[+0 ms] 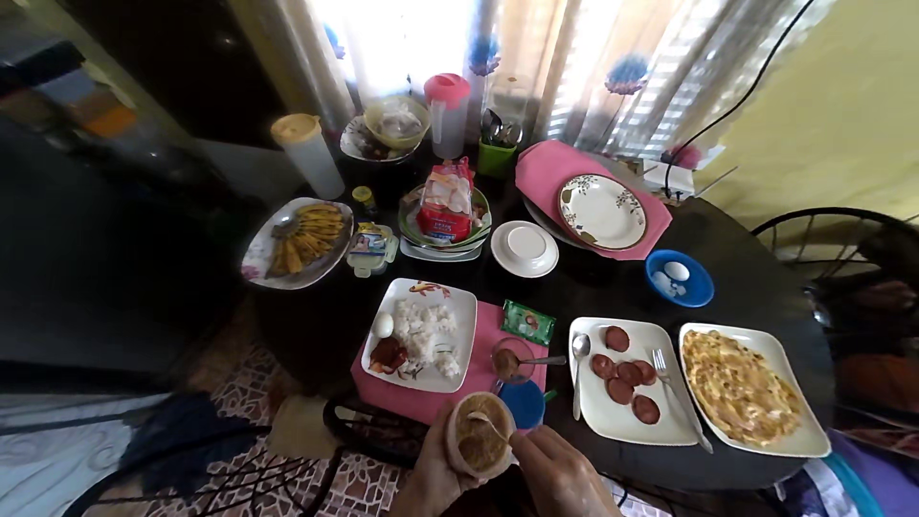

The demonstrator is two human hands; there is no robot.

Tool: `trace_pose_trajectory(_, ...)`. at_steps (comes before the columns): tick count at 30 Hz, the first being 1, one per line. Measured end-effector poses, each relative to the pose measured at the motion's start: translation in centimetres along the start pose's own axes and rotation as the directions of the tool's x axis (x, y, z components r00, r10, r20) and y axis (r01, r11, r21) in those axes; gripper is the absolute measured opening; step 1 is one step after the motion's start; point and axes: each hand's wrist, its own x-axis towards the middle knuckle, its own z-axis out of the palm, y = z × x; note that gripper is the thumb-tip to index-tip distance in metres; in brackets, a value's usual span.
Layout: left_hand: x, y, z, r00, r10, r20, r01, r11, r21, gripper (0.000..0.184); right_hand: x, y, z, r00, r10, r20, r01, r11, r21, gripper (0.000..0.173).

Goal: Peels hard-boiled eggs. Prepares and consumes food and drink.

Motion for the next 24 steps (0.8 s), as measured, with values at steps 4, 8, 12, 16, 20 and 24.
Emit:
trace_pose_trajectory(4, 0.2, -0.1, 0.2, 0.999, -0.011, -0.033, 0.012, 0.999, 0.036, 0.073, 0.2, -1.1, -1.1, 0.958, 0.191, 0.216, -0.237, 0.947, 0.216, 0.016)
trace_pose_trajectory(8, 0.3, -0.2, 0.3, 0.998, -0.035, -0.058, 0.037, 0.999, 0.028, 0.073, 0.5, -0.9, -1.5, 0.912, 0.283, 0.297, -0.375, 0.870, 0.320, 0.018)
trace_pose_trajectory(12, 0.6, -0.4, -0.2, 1.000, -0.025, -0.001, 0.025, 1.000, 0.010, 0.073, 0.5, 0.2, -1.3, 0.852, 0.385, 0.354, -0.512, 0.753, 0.414, 0.020)
trace_pose_trajectory(16, 0.6, -0.2, 0.1, 1.000, -0.017, -0.018, 0.018, 1.000, 0.017, 0.073, 0.6, 0.8, -1.5, 0.835, 0.416, 0.359, -0.547, 0.695, 0.467, 0.019)
trace_pose_trajectory(20, 0.7, 0.0, 0.1, 1.000, -0.009, 0.001, 0.009, 1.000, 0.027, 0.073, 0.6, 1.6, -1.5, 0.802, 0.438, 0.405, -0.597, 0.600, 0.533, 0.019)
trace_pose_trajectory(24, 1.1, 0.1, 0.3, 1.000, -0.014, -0.023, 0.015, 0.998, 0.057, 0.076, 0.6, 2.1, -1.2, 0.799, 0.457, 0.392, -0.600, 0.556, 0.575, 0.018)
